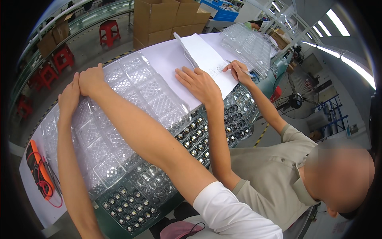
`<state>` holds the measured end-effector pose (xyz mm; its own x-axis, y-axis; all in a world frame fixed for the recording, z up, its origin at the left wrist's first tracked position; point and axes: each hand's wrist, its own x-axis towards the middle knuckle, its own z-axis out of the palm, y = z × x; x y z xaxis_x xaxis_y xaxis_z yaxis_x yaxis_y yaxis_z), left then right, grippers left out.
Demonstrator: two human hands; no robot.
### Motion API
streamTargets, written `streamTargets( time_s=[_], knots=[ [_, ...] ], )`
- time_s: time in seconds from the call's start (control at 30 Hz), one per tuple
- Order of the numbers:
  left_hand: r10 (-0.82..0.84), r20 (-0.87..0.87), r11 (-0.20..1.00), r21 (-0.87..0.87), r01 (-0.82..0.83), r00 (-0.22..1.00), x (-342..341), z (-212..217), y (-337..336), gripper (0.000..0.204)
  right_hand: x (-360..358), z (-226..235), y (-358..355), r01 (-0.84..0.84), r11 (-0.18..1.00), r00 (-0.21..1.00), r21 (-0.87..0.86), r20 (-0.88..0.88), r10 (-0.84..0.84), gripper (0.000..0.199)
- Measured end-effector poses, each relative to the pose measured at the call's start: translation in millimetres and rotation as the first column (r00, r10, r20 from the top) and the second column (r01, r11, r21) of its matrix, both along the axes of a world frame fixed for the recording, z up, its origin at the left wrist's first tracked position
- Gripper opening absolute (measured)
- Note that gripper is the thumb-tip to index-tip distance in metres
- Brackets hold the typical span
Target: Inspecting trays of electronic components and documenting the findings on a piece of paper.
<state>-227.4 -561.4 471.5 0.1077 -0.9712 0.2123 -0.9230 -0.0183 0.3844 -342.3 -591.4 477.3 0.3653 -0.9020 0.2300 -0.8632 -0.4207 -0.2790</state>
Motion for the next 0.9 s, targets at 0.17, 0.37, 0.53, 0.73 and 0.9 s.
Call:
streamTargets(
  time_s=[0.17,0.37,0.53,0.73,0.9],
  knots=[
    [0.015,-0.016,1.000,0.005,-0.015,1.000,-3.6,2.9,3.0,0.067,-0.9,0.0,1.9,-0.002,1.000,1.000,-0.007,-0.005,0.002,0.024],
    [0.017,-0.018,0.999,0.034,-0.016,1.000,-1.6,3.5,1.8,0.065,0.8,-0.9,1.5,0.006,1.000,1.000,-0.013,0.010,-0.006,0.024],
    [0.005,-0.007,1.000,0.012,-0.005,1.000,-0.7,1.0,0.3,0.065,-0.2,-0.4,0.7,0.006,1.000,1.000,0.002,-0.002,-0.006,0.024],
    [0.014,-0.013,0.999,0.048,-0.013,1.000,-0.1,1.7,-2.1,0.065,-1.3,1.6,0.9,0.001,1.000,1.000,0.000,0.011,-0.001,0.025],
    [0.015,-0.014,1.000,0.015,-0.015,1.000,2.3,-1.6,-2.1,0.065,-0.5,1.5,1.5,-0.007,1.000,1.000,-0.001,0.006,0.007,0.026]
  ],
)
